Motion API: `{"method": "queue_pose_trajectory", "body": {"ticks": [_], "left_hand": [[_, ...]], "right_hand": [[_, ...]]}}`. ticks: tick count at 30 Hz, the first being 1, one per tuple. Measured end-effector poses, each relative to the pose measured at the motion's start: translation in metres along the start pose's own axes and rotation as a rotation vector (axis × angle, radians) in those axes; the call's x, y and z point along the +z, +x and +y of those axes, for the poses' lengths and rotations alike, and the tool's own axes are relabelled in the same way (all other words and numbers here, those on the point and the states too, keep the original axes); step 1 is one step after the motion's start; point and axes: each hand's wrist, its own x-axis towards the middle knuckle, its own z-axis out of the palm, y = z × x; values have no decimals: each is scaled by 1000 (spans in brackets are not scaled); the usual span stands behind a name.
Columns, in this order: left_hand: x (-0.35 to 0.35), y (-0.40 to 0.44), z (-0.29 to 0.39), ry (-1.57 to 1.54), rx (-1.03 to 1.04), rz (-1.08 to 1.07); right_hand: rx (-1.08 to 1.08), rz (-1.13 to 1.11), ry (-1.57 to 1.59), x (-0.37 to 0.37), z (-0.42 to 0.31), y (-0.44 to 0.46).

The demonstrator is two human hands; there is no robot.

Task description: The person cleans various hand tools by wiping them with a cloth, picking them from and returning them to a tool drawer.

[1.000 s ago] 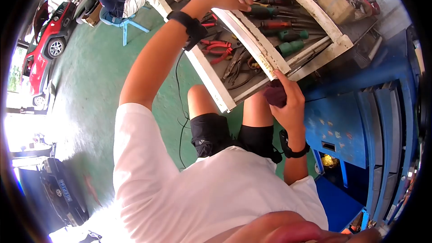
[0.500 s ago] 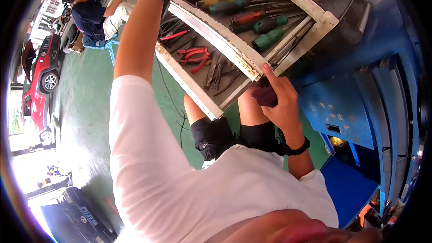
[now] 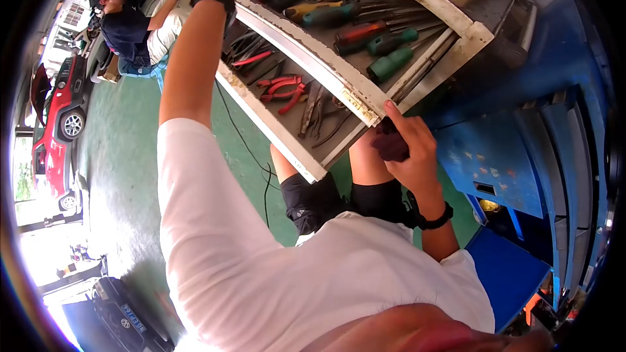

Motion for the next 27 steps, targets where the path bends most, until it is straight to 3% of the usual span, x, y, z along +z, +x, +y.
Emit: {"method": "queue_pose_trajectory", "body": {"ticks": [5,7,8,9,11,12,15,20,22,24,27], "left_hand": [[-28,-58,-16,324,84,213],[-39,-89,5,312,76,341],[-45,-106,40,-90,-76,212],[-50,-122,74,-470,-269,153],[-72,-153,155,-687,-282,109],[-65,-167,184,-836,-281,115],[-55,-190,268,-1270,-285,-30],[-41,-193,345,-1318,-32,36],[-43,-190,352,-1338,-45,70],[-51,-190,353,-1381,-104,-98],[-46,-194,362,-1317,-111,-86]], "right_hand": [[-20,12,18,2,3,-1],[-26,-25,7,-3,0,-1],[-25,-29,3,-5,-4,0],[64,101,133,-6,-9,1],[324,252,515,-10,-13,-5],[445,192,748,-22,-12,-5],[452,294,1012,-32,-5,-4],[495,458,1397,-10,-40,7],[446,420,1394,-12,-43,3],[426,404,1139,-14,-47,2],[414,490,1114,-20,-46,1]]}}
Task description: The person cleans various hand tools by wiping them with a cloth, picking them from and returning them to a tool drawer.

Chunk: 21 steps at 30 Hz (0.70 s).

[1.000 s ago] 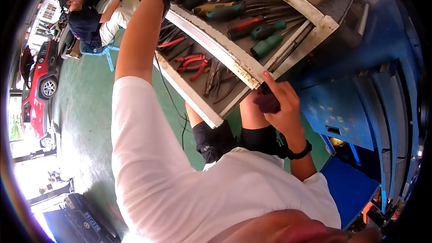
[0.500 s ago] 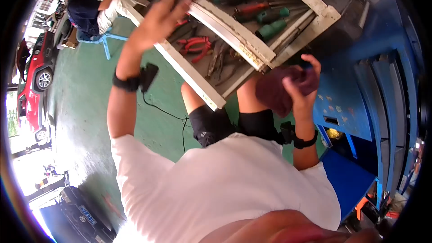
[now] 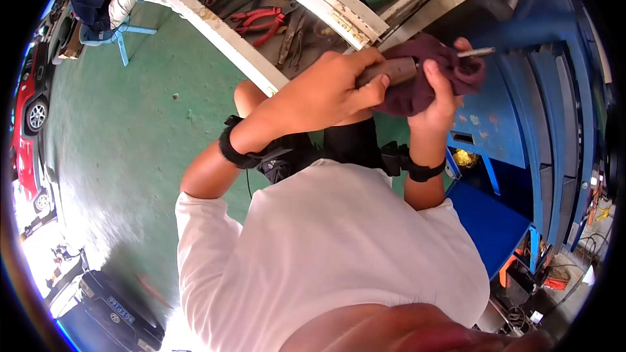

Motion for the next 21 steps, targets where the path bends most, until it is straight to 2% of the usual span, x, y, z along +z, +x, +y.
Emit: {"method": "queue_pose_trajectory", "body": {"ticks": [2,4,9,11,13,15,19,21], "left_hand": [[-6,-2,-6,1,28,-8],[-20,-5,-2,36,11,-63],[-16,-1,8,43,95,11],[-14,-1,16,19,26,-24],[-13,-1,4,54,47,-8],[-19,-6,0,85,169,39],[-27,-11,11,130,44,5],[-19,-6,4,121,183,97]], "right_hand": [[-75,103,3,-7,-3,8],[-96,83,27,-13,-14,15],[-33,-1,-106,6,-8,2],[-81,-12,-111,10,-2,1],[-136,28,-161,4,-8,8],[-185,78,-211,-2,-18,14],[-170,66,-97,4,-28,14],[-167,4,-244,-1,-15,9]]}}
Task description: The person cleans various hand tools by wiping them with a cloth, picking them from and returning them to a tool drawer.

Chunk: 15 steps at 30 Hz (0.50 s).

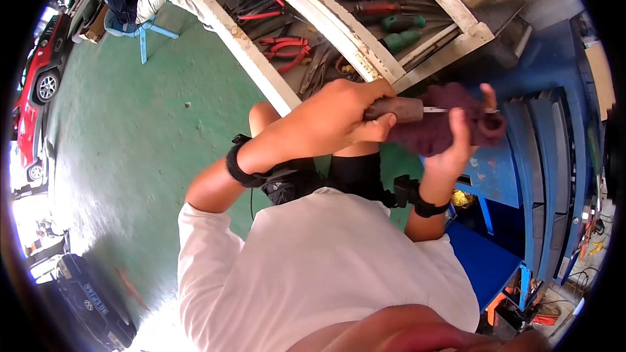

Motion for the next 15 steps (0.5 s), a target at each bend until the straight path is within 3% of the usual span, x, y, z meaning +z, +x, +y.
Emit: {"method": "queue_pose_trajectory", "body": {"ticks": [3,8,10,15], "left_hand": [[-1,3,9,26,-90,-87],[-13,-3,7,110,31,1],[-17,-2,9,146,33,9],[-19,4,13,158,18,19]], "right_hand": [[48,-25,54,16,-1,-8],[-77,-27,-12,-4,-5,11],[-27,-4,110,-2,-13,16],[32,-62,49,-1,11,-1]]}}
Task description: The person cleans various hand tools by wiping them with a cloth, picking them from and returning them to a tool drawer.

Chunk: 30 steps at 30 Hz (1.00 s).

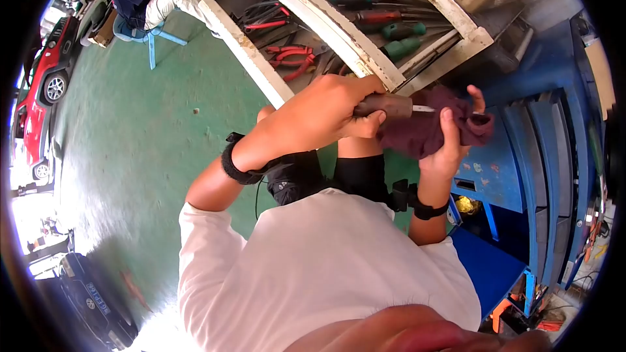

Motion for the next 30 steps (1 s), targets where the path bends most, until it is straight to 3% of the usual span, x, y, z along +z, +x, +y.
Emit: {"method": "queue_pose_trajectory", "body": {"ticks": [5,8,11,14,17,18,20,21,23,26,30], "left_hand": [[-14,-3,-6,77,-15,-59],[-40,-10,-14,117,-57,20],[-89,-9,-34,234,-267,165],[-136,17,-84,573,-158,233],[-183,65,-150,779,-70,156],[-193,83,-168,778,-67,161],[-212,116,-194,950,208,43],[-214,131,-200,953,201,43],[-213,160,-212,1118,-39,-78],[-226,194,-283,1183,110,-78],[-202,209,-276,1436,15,-195]], "right_hand": [[-114,-61,-36,-28,-6,16],[-182,345,-59,-46,-22,36],[-219,483,-10,-66,-35,49],[-246,319,-433,-66,-29,45],[-174,105,-479,-23,-8,23],[-327,2,-599,-18,8,22],[-320,-227,-625,-2,19,12],[-321,-298,-639,10,20,11],[-442,-383,-824,18,18,14],[-389,-324,-830,20,22,11],[-351,-376,-872,17,17,11]]}}
